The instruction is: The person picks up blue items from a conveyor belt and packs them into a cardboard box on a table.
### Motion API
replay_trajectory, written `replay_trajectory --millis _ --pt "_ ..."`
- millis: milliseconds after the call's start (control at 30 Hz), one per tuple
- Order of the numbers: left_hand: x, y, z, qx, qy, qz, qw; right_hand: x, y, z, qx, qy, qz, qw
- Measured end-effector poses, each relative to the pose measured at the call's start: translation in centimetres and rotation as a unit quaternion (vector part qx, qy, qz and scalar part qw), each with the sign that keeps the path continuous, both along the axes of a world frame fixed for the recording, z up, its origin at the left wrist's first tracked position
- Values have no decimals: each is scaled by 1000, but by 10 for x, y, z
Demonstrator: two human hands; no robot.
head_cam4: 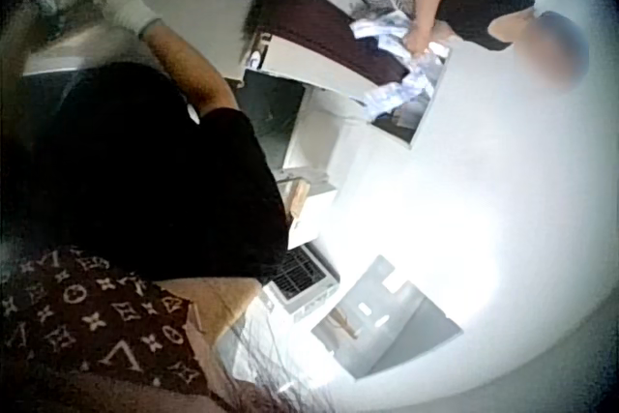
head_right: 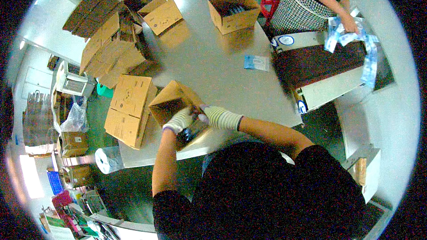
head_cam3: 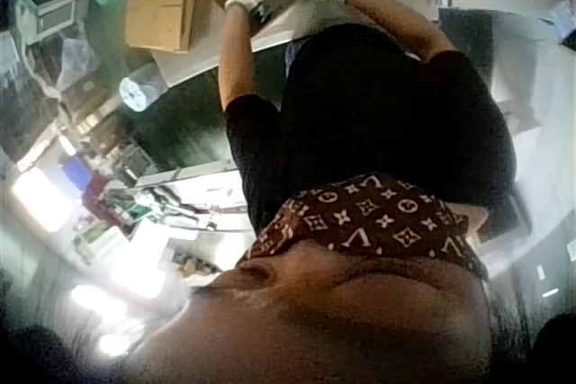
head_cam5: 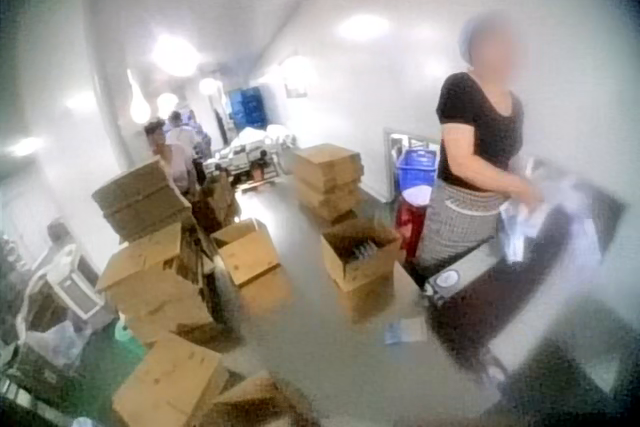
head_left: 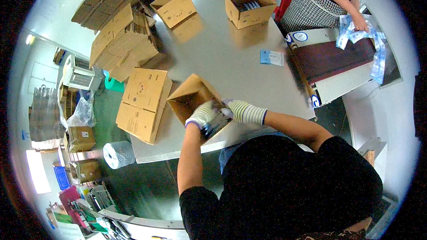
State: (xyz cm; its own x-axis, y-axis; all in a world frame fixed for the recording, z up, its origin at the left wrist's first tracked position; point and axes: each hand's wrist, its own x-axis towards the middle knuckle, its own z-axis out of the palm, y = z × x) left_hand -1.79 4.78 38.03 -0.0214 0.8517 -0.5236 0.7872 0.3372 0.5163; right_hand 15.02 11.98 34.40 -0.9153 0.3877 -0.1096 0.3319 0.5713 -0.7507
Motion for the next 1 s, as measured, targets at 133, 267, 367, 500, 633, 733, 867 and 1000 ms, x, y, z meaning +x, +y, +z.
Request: replay_trajectory --millis 133,267,367,500,633,733,867,1000 --pt "-4 -20 -79 -25 -208 -39 977 4 -17 19 -22 -61 -30 997" --pt "19 7 -30 -111 -86 -166 976 21 -8 -1 -16 -91 -58 994" --pt "16 0 -66 -127 -54 -169 976 17 -13 10 8 -133 -53 990" --pt "15 7 -46 -109 -40 -161 980 25 -16 -2 24 -146 -67 987" --pt "-15 -18 -91 -38 -92 -6 995 12 -29 20 -56 -132 -58 988" --pt "-32 -35 -124 4 -89 80 993 2 -40 11 -104 -71 -70 990" --pt "-57 -68 -134 -67 -35 40 996 -28 -60 14 -85 -77 -50 992" --pt "-94 -102 -126 -75 -46 135 987 -73 -79 31 -139 -112 -6 984"
